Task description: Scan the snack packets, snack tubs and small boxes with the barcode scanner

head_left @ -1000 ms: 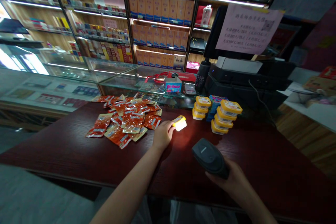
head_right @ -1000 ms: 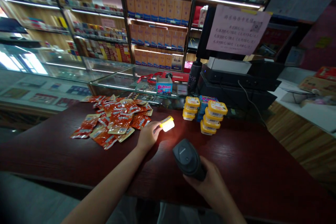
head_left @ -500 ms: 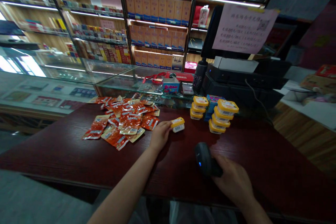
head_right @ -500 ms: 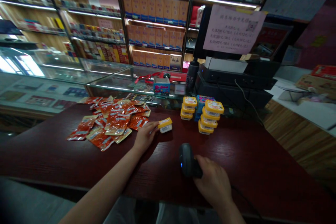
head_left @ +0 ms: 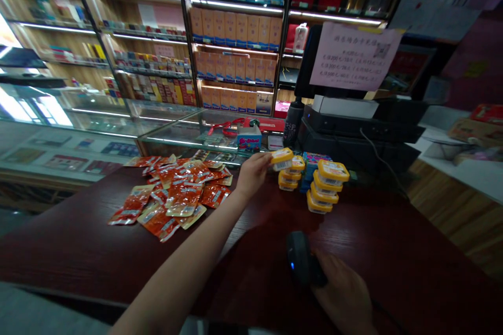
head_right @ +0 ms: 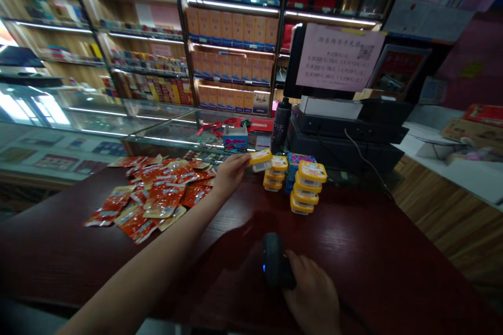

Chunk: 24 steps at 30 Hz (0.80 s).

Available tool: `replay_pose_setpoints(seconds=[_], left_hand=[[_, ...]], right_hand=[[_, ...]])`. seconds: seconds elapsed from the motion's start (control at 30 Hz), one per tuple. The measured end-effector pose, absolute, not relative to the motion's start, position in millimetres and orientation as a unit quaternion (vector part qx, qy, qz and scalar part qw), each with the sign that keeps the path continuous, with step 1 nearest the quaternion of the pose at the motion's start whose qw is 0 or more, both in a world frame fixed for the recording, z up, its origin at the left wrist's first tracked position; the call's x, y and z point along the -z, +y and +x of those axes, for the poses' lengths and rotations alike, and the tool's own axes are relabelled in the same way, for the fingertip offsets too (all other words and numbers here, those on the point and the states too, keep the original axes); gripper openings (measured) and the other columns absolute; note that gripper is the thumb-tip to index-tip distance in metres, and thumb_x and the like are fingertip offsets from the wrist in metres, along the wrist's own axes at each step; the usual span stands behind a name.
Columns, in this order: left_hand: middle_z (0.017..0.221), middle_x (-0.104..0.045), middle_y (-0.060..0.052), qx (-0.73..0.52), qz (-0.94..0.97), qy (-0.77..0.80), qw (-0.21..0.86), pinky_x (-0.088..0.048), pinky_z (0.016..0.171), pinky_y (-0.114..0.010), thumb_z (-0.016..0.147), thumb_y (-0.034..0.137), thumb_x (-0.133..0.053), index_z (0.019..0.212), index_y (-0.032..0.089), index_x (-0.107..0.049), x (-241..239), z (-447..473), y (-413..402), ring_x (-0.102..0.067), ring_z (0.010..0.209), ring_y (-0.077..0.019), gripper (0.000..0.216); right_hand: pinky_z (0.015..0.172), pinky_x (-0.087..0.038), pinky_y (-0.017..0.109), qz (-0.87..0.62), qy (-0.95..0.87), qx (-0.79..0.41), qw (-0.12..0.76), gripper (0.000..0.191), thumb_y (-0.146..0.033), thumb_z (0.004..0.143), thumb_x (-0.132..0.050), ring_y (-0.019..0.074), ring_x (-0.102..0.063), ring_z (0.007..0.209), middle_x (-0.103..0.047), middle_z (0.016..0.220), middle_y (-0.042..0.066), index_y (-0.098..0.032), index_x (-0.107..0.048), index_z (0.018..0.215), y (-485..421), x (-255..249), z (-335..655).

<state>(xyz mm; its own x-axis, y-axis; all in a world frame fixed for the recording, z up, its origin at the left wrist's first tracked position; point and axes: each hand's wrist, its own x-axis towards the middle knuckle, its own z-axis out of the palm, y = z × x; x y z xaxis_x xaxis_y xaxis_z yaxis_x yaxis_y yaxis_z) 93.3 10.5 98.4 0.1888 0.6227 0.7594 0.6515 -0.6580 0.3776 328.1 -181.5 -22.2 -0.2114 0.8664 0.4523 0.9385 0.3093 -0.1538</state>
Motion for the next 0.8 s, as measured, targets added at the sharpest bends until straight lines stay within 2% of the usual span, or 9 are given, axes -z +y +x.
replay_pose_setpoints(seconds=[0.13, 0.33, 0.5, 0.57, 0.67, 0.8], left_hand=[[0.112, -0.065, -0.009, 0.465, -0.798, -0.382, 0.039, -0.049, 0.089, -0.027, 0.089, 0.018, -0.047, 0.111, 0.017, -0.064, -116.8, 128.0, 45.6, -0.061, 0.102, -0.0172, 0.028], [0.111, -0.065, -0.009, 0.387, -0.839, -0.374, 0.076, -0.049, 0.089, -0.031, 0.088, 0.015, -0.046, 0.107, 0.017, -0.064, -105.9, 147.2, 72.7, -0.061, 0.101, -0.0180, 0.025], [0.125, -0.059, -0.010, 0.398, -0.839, -0.365, 0.075, -0.046, 0.098, -0.036, 0.088, 0.016, -0.048, 0.112, 0.019, -0.061, -96.3, 140.1, 66.1, -0.057, 0.112, -0.0193, 0.027], [0.133, -0.053, -0.011, 0.421, -0.828, -0.367, 0.054, -0.043, 0.102, -0.036, 0.086, 0.020, -0.054, 0.120, 0.019, -0.057, -93.2, 139.8, 60.4, -0.052, 0.120, -0.0210, 0.034], [0.140, -0.044, -0.014, 0.427, -0.815, -0.392, 0.010, -0.041, 0.104, -0.037, 0.078, 0.021, -0.064, 0.133, 0.018, -0.045, -87.0, 143.8, 54.4, -0.047, 0.125, -0.0247, 0.059], [0.136, -0.047, -0.012, 0.401, -0.798, -0.448, -0.053, -0.045, 0.099, -0.036, 0.078, 0.010, -0.058, 0.139, 0.022, -0.037, -80.3, 151.1, 55.4, -0.054, 0.118, -0.0233, 0.066]], right_hand=[[0.078, -0.049, 0.030, -0.588, -0.774, 0.071, 0.224, 0.034, -0.020, 0.080, -0.053, 0.0192, -0.067, 0.082, -0.072, 0.095, 0.005, -0.022, -0.057, 0.114, -180.8, 21.3, 327.5], [0.074, -0.052, 0.027, -0.579, -0.781, 0.087, 0.216, 0.041, -0.018, 0.074, -0.055, 0.0191, -0.069, 0.084, -0.072, 0.101, 0.004, -0.023, -0.059, 0.115, -177.8, 23.7, 329.7], [0.075, -0.052, 0.028, -0.580, -0.778, 0.102, 0.219, 0.038, -0.018, 0.075, -0.054, 0.0192, -0.069, 0.082, -0.073, 0.100, 0.006, -0.022, -0.060, 0.112, -176.6, 25.4, 331.5], [0.073, -0.052, 0.026, -0.573, -0.783, 0.096, 0.222, 0.038, -0.019, 0.075, -0.055, 0.0185, -0.069, 0.081, -0.073, 0.099, 0.005, -0.023, -0.060, 0.112, -176.4, 26.3, 332.1], [0.073, -0.051, 0.027, -0.584, -0.777, 0.081, 0.220, 0.039, -0.018, 0.074, -0.056, 0.0189, -0.069, 0.080, -0.073, 0.096, 0.004, -0.023, -0.059, 0.113, -176.9, 26.1, 331.3], [0.076, -0.050, 0.027, -0.592, -0.770, 0.077, 0.225, 0.037, -0.019, 0.076, -0.054, 0.0187, -0.068, 0.082, -0.073, 0.097, 0.003, -0.024, -0.058, 0.113, -178.1, 23.2, 329.5]])
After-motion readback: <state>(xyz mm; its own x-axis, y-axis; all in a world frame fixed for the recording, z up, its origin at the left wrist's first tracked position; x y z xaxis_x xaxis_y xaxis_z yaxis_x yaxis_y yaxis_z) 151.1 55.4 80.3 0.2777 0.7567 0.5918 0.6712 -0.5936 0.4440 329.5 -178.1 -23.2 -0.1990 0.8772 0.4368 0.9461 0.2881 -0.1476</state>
